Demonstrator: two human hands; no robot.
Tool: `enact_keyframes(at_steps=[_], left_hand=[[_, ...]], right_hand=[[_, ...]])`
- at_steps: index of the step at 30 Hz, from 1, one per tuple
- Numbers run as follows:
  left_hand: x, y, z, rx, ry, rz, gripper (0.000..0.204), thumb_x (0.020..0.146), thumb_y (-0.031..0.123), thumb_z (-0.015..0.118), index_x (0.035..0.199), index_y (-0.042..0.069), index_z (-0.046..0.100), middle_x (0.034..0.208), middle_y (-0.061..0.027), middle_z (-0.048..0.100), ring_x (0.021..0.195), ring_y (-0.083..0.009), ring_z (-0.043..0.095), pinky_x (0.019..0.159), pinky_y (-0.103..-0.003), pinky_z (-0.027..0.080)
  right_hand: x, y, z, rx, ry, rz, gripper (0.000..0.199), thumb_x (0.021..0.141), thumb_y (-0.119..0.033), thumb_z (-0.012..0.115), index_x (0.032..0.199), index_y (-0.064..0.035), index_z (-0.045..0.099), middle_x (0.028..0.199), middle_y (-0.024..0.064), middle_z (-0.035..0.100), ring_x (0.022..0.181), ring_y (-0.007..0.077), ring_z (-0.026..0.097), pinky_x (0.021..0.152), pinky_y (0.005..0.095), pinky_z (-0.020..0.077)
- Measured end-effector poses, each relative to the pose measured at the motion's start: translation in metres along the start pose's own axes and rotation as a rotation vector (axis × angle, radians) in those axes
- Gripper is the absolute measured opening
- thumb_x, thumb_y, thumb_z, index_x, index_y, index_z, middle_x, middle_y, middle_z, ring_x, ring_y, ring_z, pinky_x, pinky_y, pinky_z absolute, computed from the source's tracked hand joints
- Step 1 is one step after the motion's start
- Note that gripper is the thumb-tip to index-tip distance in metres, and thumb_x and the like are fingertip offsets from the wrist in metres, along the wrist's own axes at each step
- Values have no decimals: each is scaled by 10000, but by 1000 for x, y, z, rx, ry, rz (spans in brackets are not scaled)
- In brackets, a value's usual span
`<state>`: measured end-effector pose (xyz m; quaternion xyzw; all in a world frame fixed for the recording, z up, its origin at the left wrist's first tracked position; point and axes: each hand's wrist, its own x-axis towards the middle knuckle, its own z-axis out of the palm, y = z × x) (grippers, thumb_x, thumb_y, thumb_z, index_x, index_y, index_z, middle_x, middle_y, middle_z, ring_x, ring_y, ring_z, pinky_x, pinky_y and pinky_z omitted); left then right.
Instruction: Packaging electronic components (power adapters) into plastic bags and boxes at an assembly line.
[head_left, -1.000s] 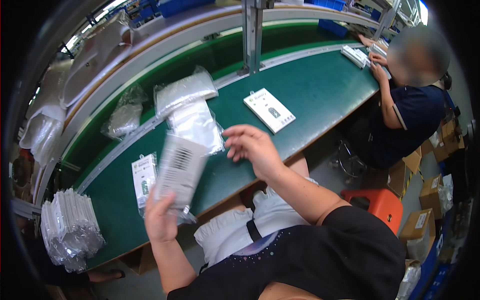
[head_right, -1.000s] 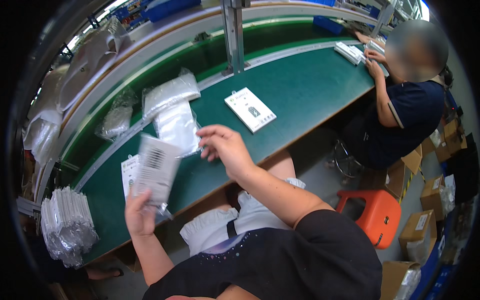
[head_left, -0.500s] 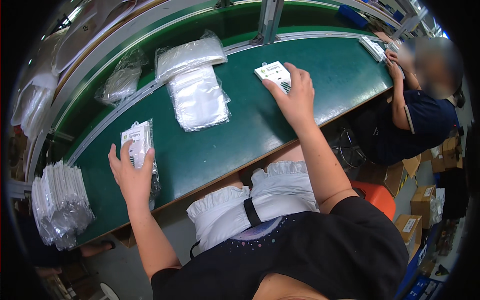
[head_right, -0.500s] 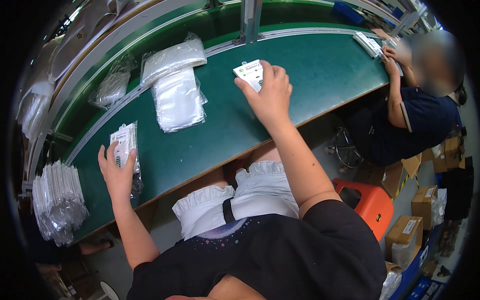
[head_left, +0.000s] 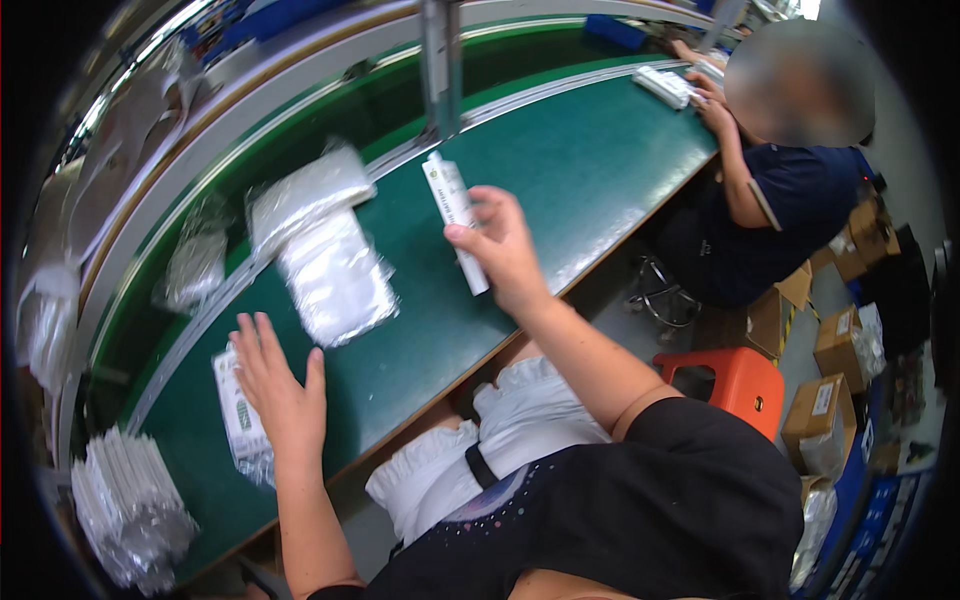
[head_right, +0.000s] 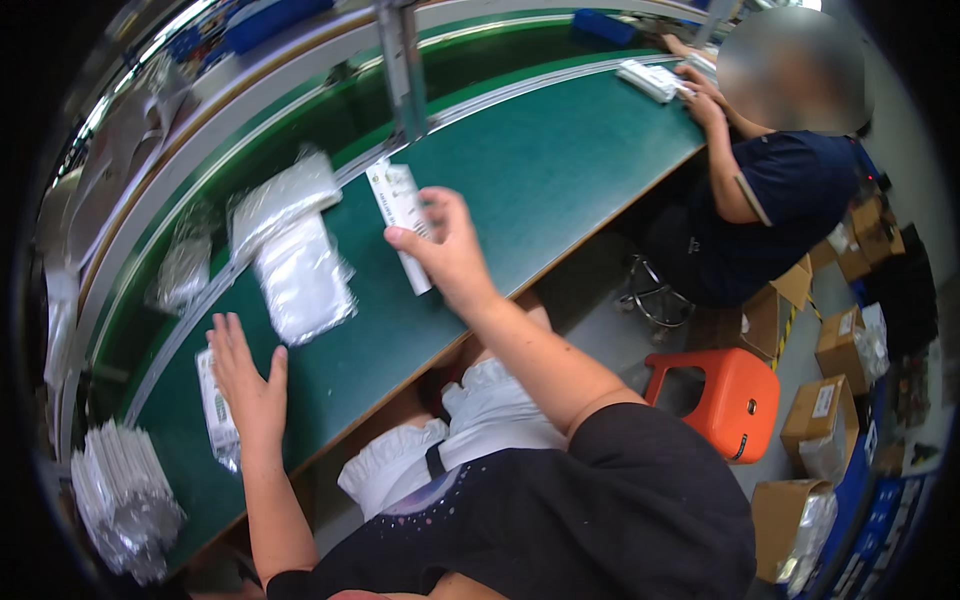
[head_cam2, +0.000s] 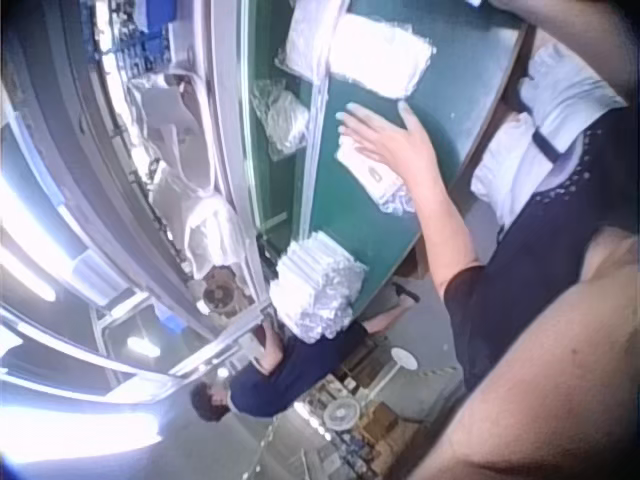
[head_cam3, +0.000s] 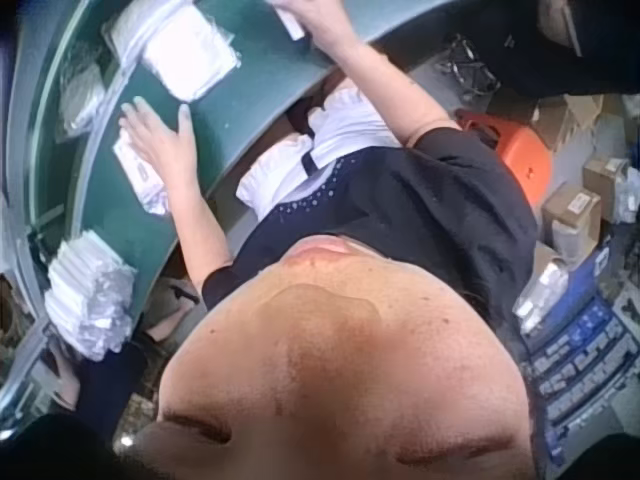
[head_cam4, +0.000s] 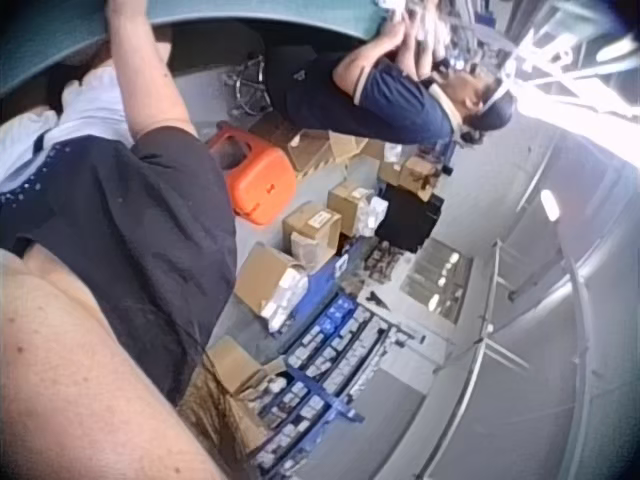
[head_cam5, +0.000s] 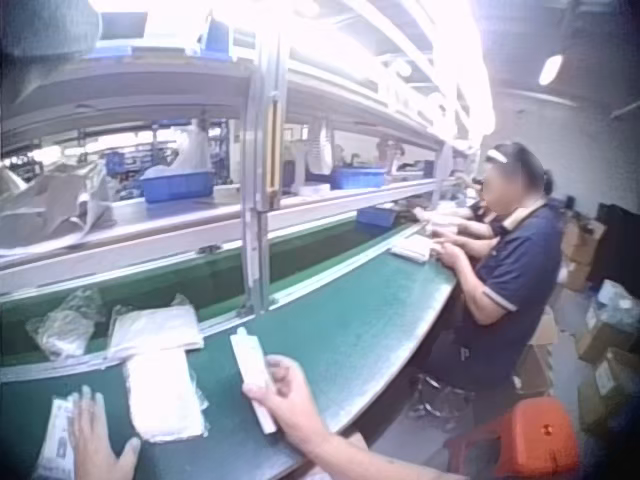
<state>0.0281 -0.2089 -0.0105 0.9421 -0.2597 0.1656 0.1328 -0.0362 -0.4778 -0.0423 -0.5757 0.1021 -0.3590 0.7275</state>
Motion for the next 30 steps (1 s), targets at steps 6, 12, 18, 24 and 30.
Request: enact_keyframes(at_steps=[6, 12, 18, 24, 30], left_hand=[[21, 11, 14, -166, -82, 398, 371, 808, -24, 558, 1169, 63, 561, 1089, -130, 534, 1042, -305, 502, 922, -429, 371], [25, 26, 9, -314, -61, 302, 234, 853, -19, 517, 1076, -7, 586, 921, -130, 508, 879, -285, 510, 810, -381, 412], [28, 28, 9, -493, 25, 198, 269, 891, 18, 495, 1153, -26, 534, 998, -169, 540, 923, -309, 547, 812, -363, 439], [29, 26, 9, -634, 2, 184, 132, 824, -19, 555, 937, -64, 606, 966, -155, 594, 895, -246, 594, 738, -312, 460], [28, 19, 19, -753, 53, 39, 148, 744, -81, 589, 880, -58, 645, 778, -45, 502, 674, -139, 501, 611, -246, 415]], right_hand=[[2, -4, 6, 435, -280, 614, 710, 897, -648, 330, 1166, -2, 449, 695, 43, 526, 518, 84, 475, 390, 209, 390], [2, 1, -12, 689, -420, 642, 543, 906, -561, 441, 1053, -41, 491, 711, 35, 564, 559, 92, 529, 457, 224, 440], [-7, 2, 3, 713, -623, 663, 491, 834, -63, 614, 1261, 54, 401, 1127, 156, 588, 973, 193, 633, 846, 321, 526], [-16, 1, 26, 679, -805, 841, 763, 788, -16, 650, 1393, 91, 197, 1120, 200, 590, 922, 185, 654, 743, 275, 548], [-11, 2, 31, 570, -779, 767, 678, 800, 29, 602, 1378, 84, 253, 1176, 198, 570, 981, 193, 634, 785, 273, 536]])
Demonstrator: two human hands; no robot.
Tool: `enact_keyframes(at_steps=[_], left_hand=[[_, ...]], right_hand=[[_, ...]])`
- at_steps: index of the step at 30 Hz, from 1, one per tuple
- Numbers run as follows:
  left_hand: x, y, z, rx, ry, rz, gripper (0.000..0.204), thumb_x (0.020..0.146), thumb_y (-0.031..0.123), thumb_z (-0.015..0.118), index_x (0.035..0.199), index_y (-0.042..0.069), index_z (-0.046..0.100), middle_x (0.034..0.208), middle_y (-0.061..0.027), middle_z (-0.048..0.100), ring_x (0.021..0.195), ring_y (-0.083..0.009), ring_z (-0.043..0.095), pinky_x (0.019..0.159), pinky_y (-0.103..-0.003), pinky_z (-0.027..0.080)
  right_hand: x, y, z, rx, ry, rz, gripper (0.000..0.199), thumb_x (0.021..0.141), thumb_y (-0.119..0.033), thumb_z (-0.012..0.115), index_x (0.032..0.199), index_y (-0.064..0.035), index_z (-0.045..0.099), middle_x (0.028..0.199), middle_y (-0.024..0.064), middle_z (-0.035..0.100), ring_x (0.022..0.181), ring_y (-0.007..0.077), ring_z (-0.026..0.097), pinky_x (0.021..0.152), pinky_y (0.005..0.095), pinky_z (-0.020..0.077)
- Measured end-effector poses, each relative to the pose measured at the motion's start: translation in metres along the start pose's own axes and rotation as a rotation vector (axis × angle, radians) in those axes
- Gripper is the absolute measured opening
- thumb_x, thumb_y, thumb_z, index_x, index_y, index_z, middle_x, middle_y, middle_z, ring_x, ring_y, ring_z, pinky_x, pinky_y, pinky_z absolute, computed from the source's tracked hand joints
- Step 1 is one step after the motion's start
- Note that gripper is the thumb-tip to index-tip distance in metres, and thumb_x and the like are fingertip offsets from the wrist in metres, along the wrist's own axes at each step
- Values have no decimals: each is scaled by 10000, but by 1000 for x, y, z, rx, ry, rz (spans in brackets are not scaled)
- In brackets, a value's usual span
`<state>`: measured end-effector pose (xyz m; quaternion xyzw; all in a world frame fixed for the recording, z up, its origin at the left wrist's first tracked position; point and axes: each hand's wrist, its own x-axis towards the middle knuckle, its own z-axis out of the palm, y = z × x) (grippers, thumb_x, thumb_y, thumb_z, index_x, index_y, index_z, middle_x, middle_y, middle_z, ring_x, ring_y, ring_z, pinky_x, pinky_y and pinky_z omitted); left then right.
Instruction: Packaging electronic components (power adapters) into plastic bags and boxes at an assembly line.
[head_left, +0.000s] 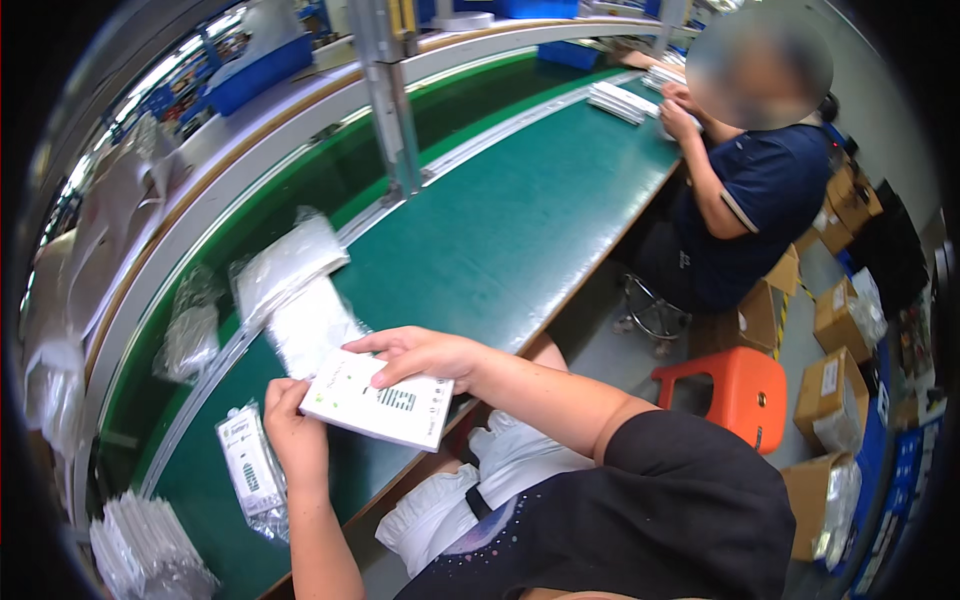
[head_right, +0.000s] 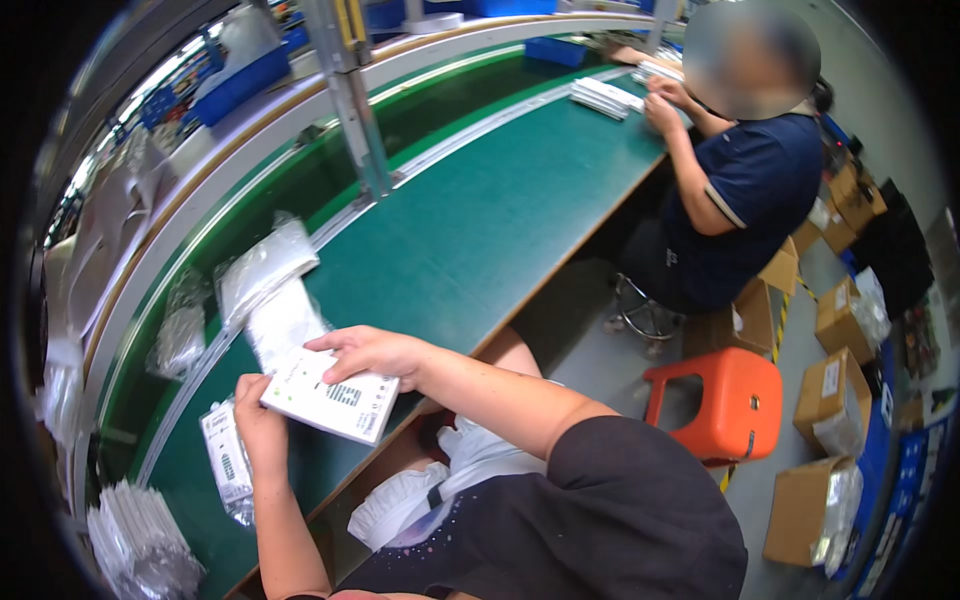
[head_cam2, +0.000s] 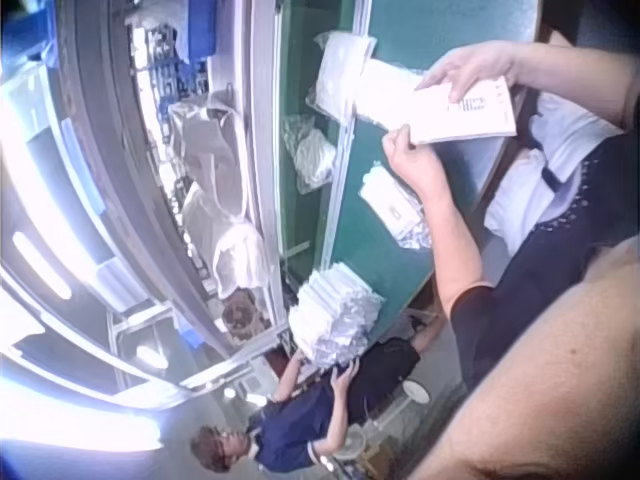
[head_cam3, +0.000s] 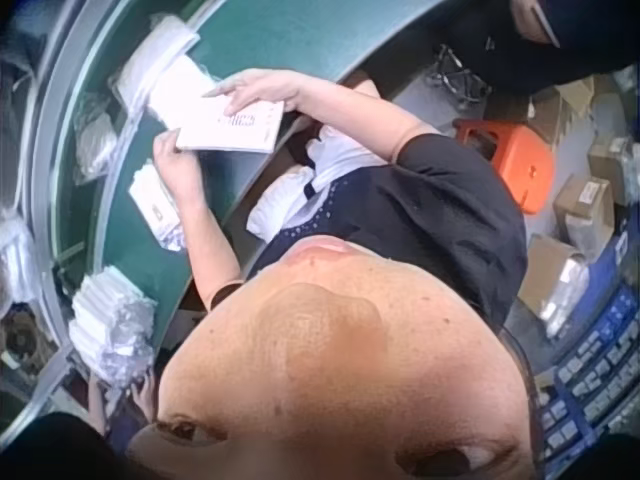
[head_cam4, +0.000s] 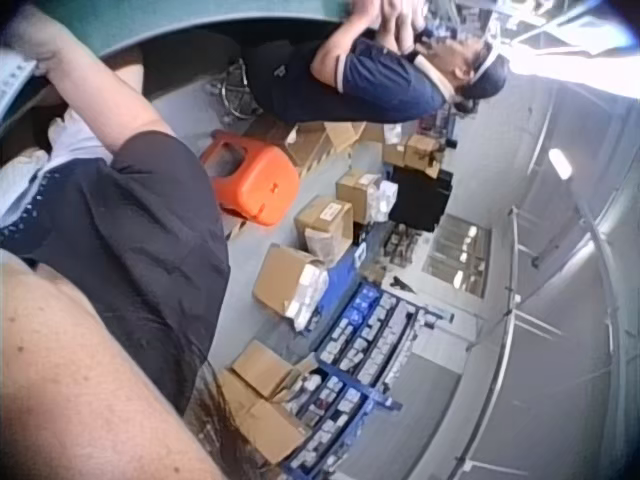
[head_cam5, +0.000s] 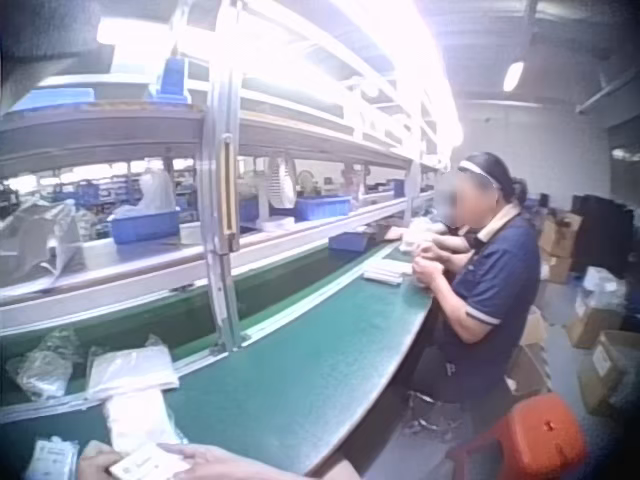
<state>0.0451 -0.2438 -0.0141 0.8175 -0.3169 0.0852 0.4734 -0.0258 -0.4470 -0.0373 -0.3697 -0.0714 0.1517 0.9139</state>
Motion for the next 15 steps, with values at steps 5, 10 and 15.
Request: enact_keyframes(at_steps=[5, 10, 15], left_hand=[[-4, 9, -13, -501, -50, -549, 166, 864, 98, 624, 942, -43, 660, 681, -30, 569, 538, -85, 500, 492, -210, 409], [-6, -2, -6, -397, -92, -307, 152, 859, 81, 621, 943, -36, 668, 795, -22, 570, 698, -79, 539, 639, -200, 424], [-3, 3, -8, -430, -17, -363, 134, 850, 49, 617, 932, -46, 663, 791, -35, 603, 704, -88, 558, 653, -207, 439]], right_hand=[[-12, -3, 7, -133, 28, 15, 611, 791, 18, 598, 1333, 98, 327, 1124, 182, 597, 919, 186, 651, 743, 276, 544], [-10, -1, 20, 26, -17, 59, 642, 794, -2, 624, 1344, 101, 310, 1140, 207, 584, 942, 195, 648, 758, 277, 546], [3, -4, 21, 0, 10, 76, 600, 796, 14, 619, 1324, 99, 348, 1073, 181, 627, 870, 187, 672, 707, 276, 561]])
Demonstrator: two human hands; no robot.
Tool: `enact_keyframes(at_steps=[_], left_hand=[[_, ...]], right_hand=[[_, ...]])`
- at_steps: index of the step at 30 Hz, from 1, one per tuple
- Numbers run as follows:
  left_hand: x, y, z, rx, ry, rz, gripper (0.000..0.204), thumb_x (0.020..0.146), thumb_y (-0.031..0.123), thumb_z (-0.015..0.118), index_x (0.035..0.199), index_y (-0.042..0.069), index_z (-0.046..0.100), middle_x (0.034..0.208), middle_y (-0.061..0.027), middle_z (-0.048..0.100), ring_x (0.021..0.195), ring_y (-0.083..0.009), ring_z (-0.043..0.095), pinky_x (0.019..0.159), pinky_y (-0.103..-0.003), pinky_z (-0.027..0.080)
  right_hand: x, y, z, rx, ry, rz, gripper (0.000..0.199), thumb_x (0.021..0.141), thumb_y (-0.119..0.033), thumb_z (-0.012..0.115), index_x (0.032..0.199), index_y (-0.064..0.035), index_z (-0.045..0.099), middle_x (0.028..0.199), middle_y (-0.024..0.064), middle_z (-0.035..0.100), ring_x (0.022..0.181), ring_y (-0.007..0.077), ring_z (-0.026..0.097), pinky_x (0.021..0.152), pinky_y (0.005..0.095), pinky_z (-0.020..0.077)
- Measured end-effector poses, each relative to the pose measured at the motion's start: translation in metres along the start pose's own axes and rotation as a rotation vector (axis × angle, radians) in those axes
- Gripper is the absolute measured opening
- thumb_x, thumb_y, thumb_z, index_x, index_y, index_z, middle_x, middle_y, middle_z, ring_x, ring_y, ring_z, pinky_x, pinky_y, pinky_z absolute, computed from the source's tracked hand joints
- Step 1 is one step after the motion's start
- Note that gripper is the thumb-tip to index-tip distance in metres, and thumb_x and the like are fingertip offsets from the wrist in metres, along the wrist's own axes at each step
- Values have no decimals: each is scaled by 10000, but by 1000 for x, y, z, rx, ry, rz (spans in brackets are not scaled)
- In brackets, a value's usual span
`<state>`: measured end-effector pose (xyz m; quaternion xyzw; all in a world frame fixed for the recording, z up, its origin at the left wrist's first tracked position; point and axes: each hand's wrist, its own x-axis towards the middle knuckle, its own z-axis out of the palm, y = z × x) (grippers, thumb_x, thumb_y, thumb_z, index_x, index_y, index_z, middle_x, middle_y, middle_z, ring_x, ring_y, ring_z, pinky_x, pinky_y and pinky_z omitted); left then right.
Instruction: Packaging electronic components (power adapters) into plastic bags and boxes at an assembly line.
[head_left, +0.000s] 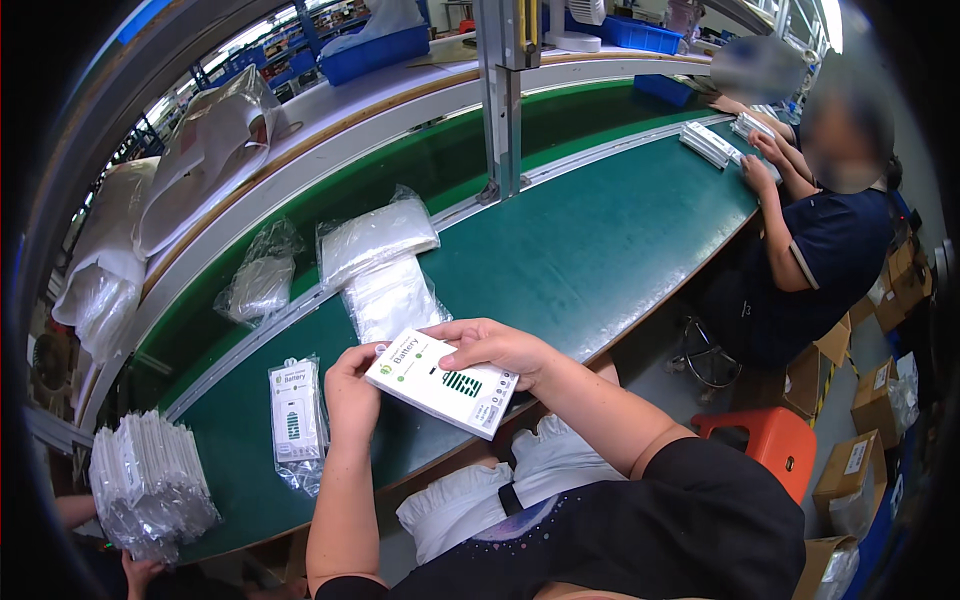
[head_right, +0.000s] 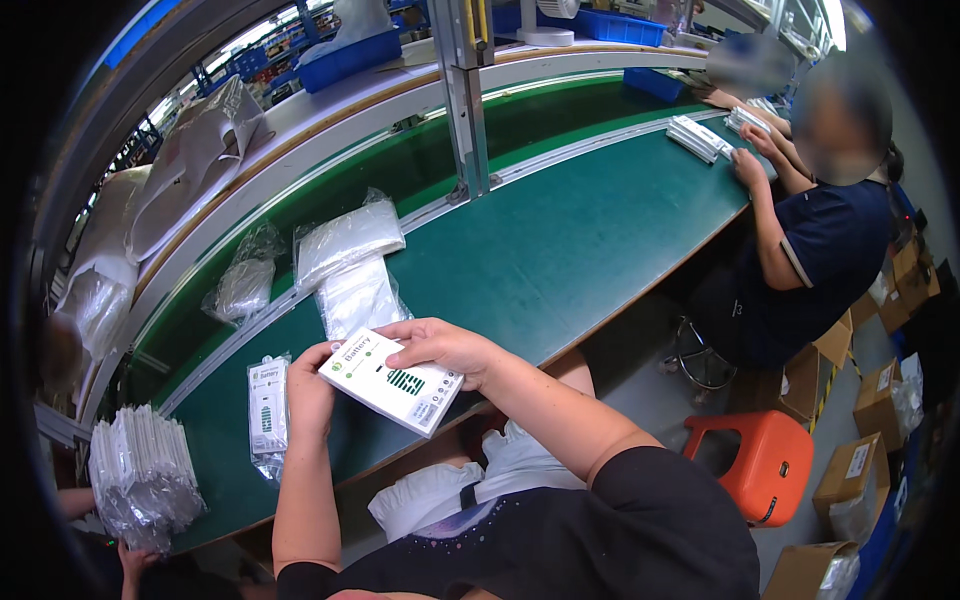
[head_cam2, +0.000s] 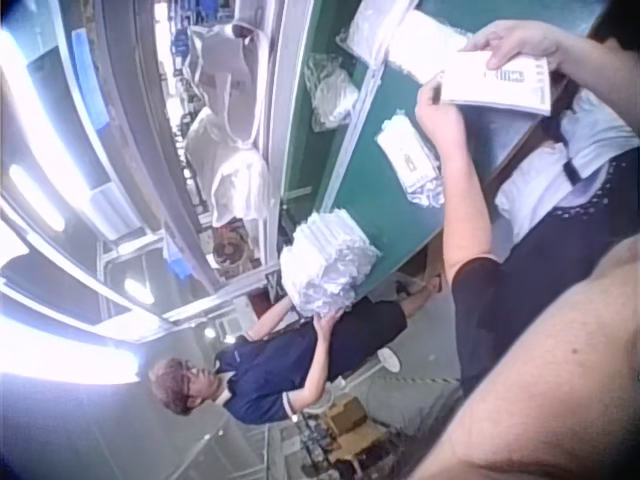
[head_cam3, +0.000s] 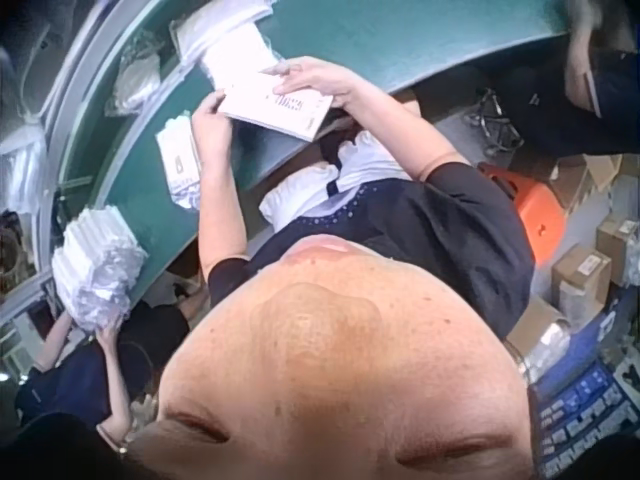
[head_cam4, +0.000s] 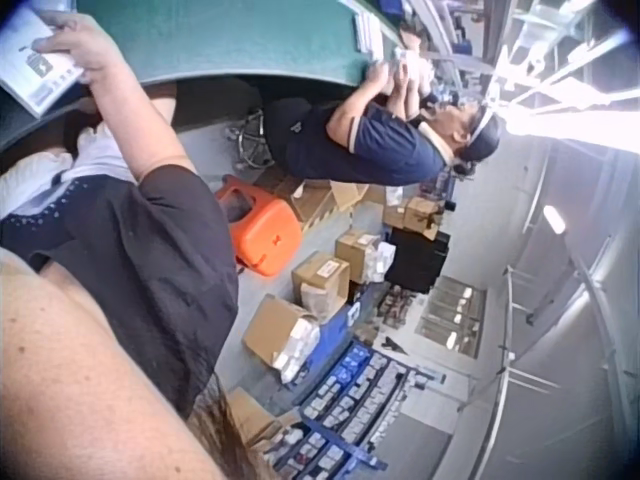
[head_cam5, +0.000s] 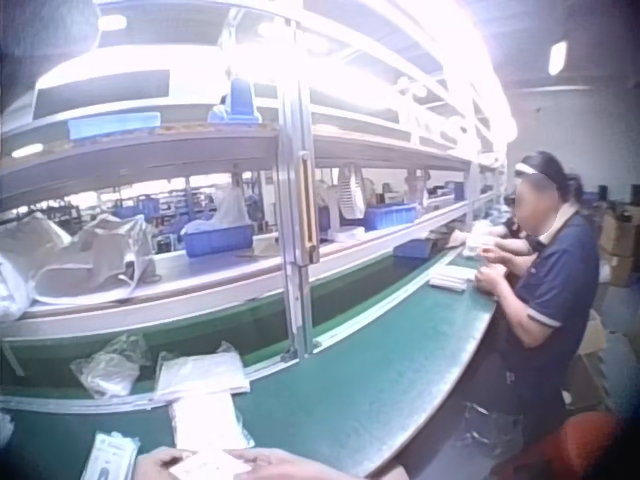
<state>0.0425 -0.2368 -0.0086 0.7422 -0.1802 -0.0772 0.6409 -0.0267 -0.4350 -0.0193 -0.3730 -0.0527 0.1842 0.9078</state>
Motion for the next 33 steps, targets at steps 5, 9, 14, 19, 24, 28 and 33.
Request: enact_keyframes(at_steps=[5, 9, 14, 19, 24, 28, 33], left_hand=[[-5, 8, -3, -153, 46, -142, 127, 863, 29, 587, 944, -48, 647, 778, -45, 621, 705, -96, 595, 664, -215, 474], [-2, -3, -4, 218, -68, 25, 162, 862, -5, 553, 1003, -36, 626, 824, -66, 622, 699, -102, 587, 630, -221, 492], [-15, 19, 13, 398, -130, 163, 273, 796, -30, 577, 1067, -21, 608, 816, -65, 568, 685, -105, 552, 636, -225, 473], [-19, 13, 9, 360, -224, 195, 337, 818, -40, 563, 1154, -18, 553, 826, -77, 586, 703, -118, 573, 668, -247, 499], [-25, 12, 30, -429, -104, -189, 469, 917, 109, 536, 1313, -52, 344, 1066, -123, 577, 929, -186, 593, 838, -306, 478], [-26, 10, 34, -676, -111, -187, 412, 929, 132, 495, 1270, -75, 389, 1207, -169, 530, 1086, -236, 548, 946, -363, 430], [-23, 16, 13, -827, -48, -212, 389, 931, 115, 467, 1262, -75, 393, 1220, -177, 526, 1106, -249, 545, 957, -385, 431]], right_hand=[[-14, -3, -10, -172, -3, 49, 604, 797, 16, 607, 1332, 95, 337, 1126, 176, 608, 931, 187, 655, 747, 276, 551], [-15, 2, -5, -278, 141, -90, 615, 803, 36, 569, 1354, 92, 300, 1133, 169, 586, 956, 171, 625, 781, 288, 525], [-11, 20, -7, -408, 310, -297, 557, 825, 44, 550, 1332, 79, 320, 1179, 165, 554, 1049, 187, 573, 885, 298, 473], [-19, 12, 3, -467, 407, -275, 349, 806, 2, 626, 1108, 36, 453, 1036, 135, 605, 908, 148, 613, 757, 273, 514], [-23, 14, 13, -359, 316, -364, 187, 785, -108, 724, 850, -22, 572, 810, 42, 638, 720, 88, 606, 648, 229, 497], [-24, 15, 8, -545, 338, -228, 239, 772, -137, 742, 914, -17, 593, 825, 23, 639, 720, 75, 595, 612, 210, 459], [-40, 5, 26, -830, 59, -390, 950, 696, -133, 787, 1431, -37, 192, 896, 92, 615, 742, 123, 592, 650, 253, 471]])
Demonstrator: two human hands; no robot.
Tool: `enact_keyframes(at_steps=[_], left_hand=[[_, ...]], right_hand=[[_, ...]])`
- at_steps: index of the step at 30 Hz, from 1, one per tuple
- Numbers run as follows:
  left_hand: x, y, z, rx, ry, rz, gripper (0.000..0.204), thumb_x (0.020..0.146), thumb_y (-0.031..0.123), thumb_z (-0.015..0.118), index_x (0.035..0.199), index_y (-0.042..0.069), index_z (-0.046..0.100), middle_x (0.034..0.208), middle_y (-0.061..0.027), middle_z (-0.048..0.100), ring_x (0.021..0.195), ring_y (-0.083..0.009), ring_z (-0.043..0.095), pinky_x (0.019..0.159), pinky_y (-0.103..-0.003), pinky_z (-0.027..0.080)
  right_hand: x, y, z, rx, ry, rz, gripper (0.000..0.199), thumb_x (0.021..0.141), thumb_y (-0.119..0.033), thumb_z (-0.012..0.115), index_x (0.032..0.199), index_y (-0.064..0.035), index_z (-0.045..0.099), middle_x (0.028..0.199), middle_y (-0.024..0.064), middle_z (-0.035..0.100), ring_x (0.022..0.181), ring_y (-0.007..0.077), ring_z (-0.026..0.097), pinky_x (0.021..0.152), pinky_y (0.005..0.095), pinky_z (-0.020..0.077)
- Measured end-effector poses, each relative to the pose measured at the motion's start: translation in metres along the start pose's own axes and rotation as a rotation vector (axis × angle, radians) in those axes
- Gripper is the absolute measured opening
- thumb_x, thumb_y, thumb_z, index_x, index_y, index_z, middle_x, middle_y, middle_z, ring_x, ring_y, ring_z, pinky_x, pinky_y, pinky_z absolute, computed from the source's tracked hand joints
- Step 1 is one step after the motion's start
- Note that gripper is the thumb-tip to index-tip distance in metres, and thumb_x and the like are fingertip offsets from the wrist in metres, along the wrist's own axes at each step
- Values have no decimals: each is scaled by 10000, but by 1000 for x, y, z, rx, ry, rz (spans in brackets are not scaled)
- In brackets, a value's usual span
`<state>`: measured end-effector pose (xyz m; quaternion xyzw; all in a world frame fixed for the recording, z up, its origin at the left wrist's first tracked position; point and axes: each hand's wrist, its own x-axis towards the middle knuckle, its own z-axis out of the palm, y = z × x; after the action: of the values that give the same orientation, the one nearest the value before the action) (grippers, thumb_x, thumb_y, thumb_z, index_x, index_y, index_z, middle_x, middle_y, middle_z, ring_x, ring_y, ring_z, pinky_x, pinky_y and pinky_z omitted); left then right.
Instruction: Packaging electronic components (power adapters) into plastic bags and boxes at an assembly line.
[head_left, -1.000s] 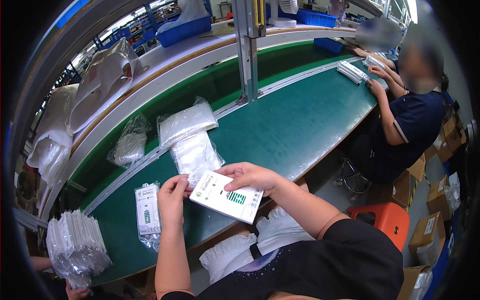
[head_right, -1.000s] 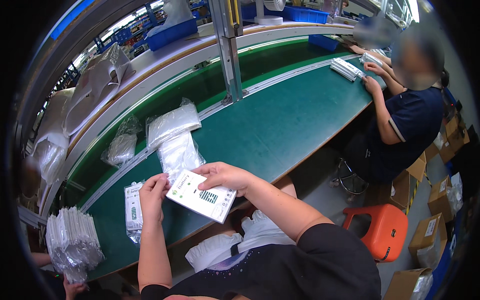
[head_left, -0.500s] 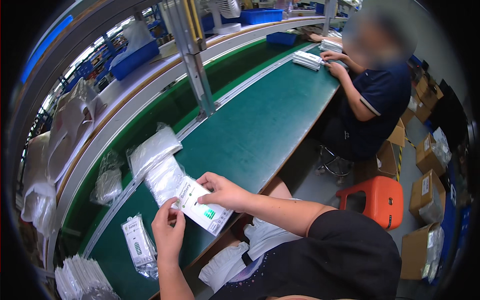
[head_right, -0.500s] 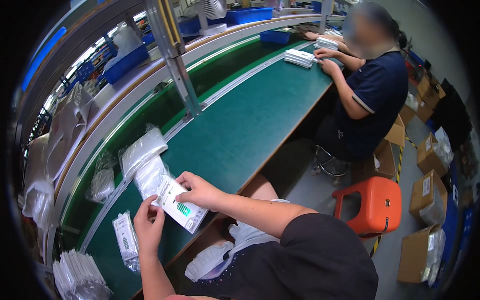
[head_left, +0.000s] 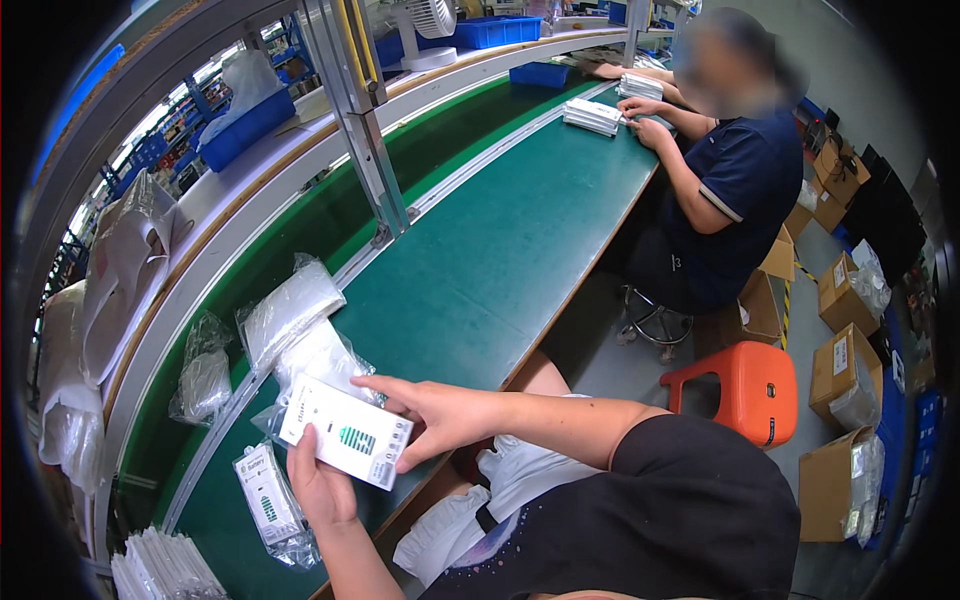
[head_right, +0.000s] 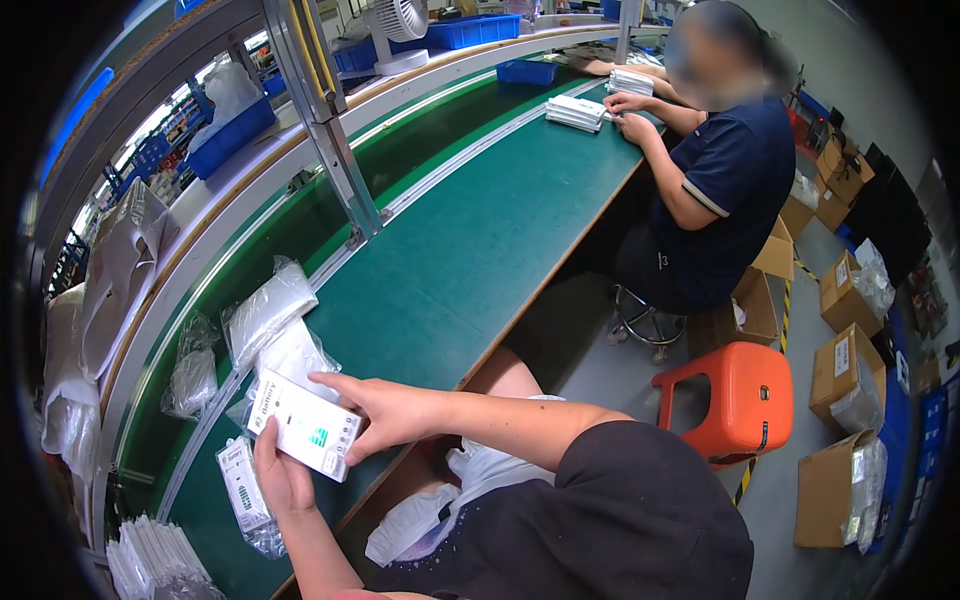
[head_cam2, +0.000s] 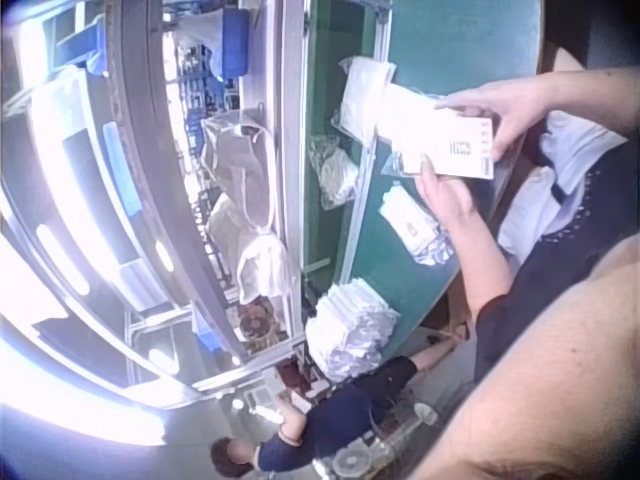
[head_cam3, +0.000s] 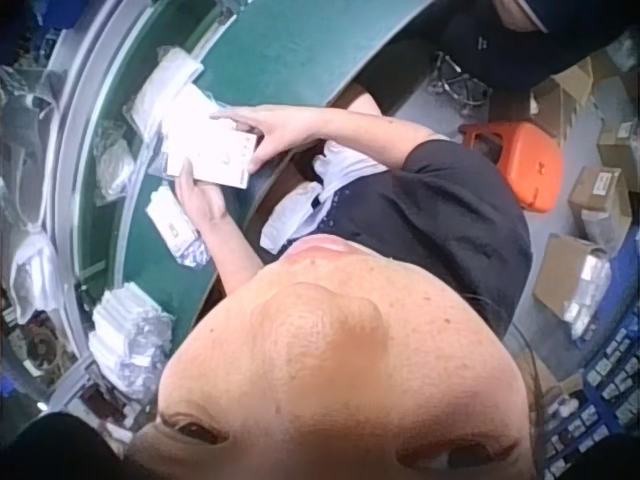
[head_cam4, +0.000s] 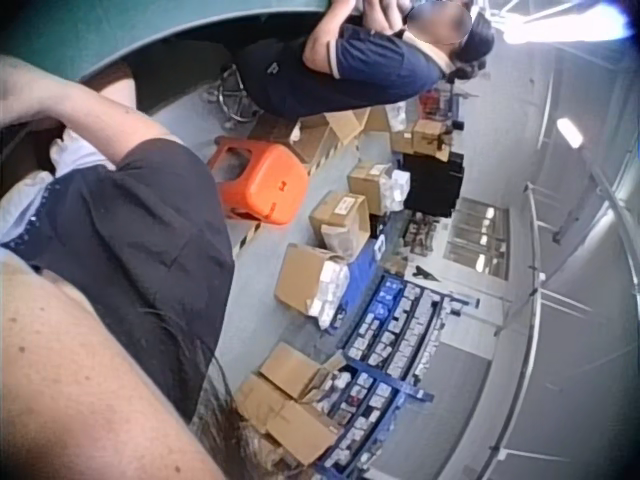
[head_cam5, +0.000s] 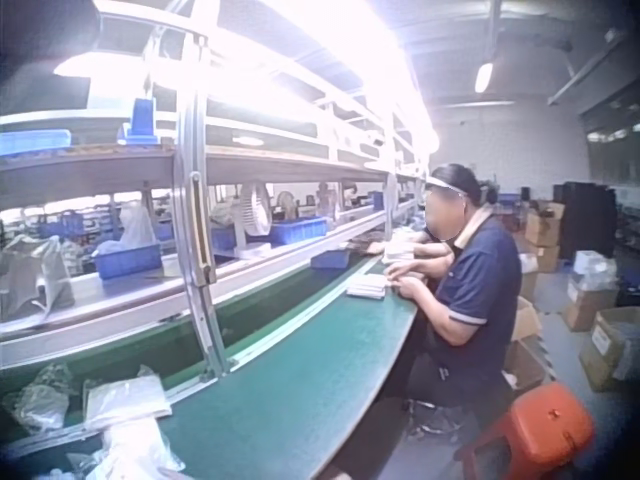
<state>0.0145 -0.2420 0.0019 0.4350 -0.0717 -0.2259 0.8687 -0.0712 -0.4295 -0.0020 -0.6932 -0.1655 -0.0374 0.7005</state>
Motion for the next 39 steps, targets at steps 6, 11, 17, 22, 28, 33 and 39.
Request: enact_keyframes(at_steps=[6, 11, 17, 22, 28, 33, 39], left_hand=[[-26, -19, 36, 181, -376, -143, 423, 914, 183, 516, 1248, -54, 410, 1225, -191, 520, 1144, -313, 527, 938, -445, 450], [-29, -14, 33, 188, -609, -213, 459, 934, 256, 494, 1237, -80, 415, 1250, -214, 492, 1162, -315, 504, 965, -474, 419], [-37, -11, 43, -156, -266, -362, 512, 948, 385, 434, 1267, -15, 444, 1197, -153, 542, 1051, -254, 566, 834, -360, 482], [-43, -7, 12, 144, 119, -253, 456, 805, 78, 474, 1246, -31, 441, 1079, -152, 588, 879, -248, 606, 690, -338, 509], [-50, 53, -43, 768, 431, 858, 383, 883, 63, 492, 1242, -67, 458, 1262, -191, 470, 1138, -293, 489, 974, -383, 404], [-35, 42, -120, 1794, 318, 659, 370, 906, 144, 547, 1228, -28, 487, 1281, -173, 478, 1184, -315, 461, 997, -402, 358], [-26, 36, -119, 2065, 434, 717, 396, 900, 201, 557, 1249, 28, 489, 1309, -148, 472, 1224, -341, 431, 1017, -420, 337]], right_hand=[[-7, -16, -3, -382, 273, -86, 966, 752, -81, 726, 1468, -79, 77, 920, 108, 599, 746, 138, 589, 687, 272, 487], [-13, -42, -1, -437, 764, -539, 359, 861, 37, 540, 1217, -6, 522, 921, 80, 609, 700, 97, 562, 625, 229, 469], [-14, -23, 26, -498, 195, -425, 287, 816, -44, 580, 1099, -23, 533, 872, 132, 597, 745, 276, 618, 665, 346, 493], [-27, -17, 38, -291, -120, -208, 490, 794, -124, 645, 1242, -71, 455, 899, 116, 594, 729, 237, 607, 643, 317, 485], [-80, -14, -12, 99, 146, 218, 305, 896, -120, 588, 1182, -21, 548, 874, 61, 640, 843, 116, 620, 714, 264, 499], [-181, 24, -54, -991, 993, 170, 433, 867, -195, 605, 1227, 1, 465, 1120, 164, 509, 1027, 286, 512, 900, 369, 413], [-331, 120, 31, -290, 597, 977, 694, 956, -520, 297, 1373, 34, 313, 1418, 245, 316, 1333, 348, 276, 1099, 393, 208]])
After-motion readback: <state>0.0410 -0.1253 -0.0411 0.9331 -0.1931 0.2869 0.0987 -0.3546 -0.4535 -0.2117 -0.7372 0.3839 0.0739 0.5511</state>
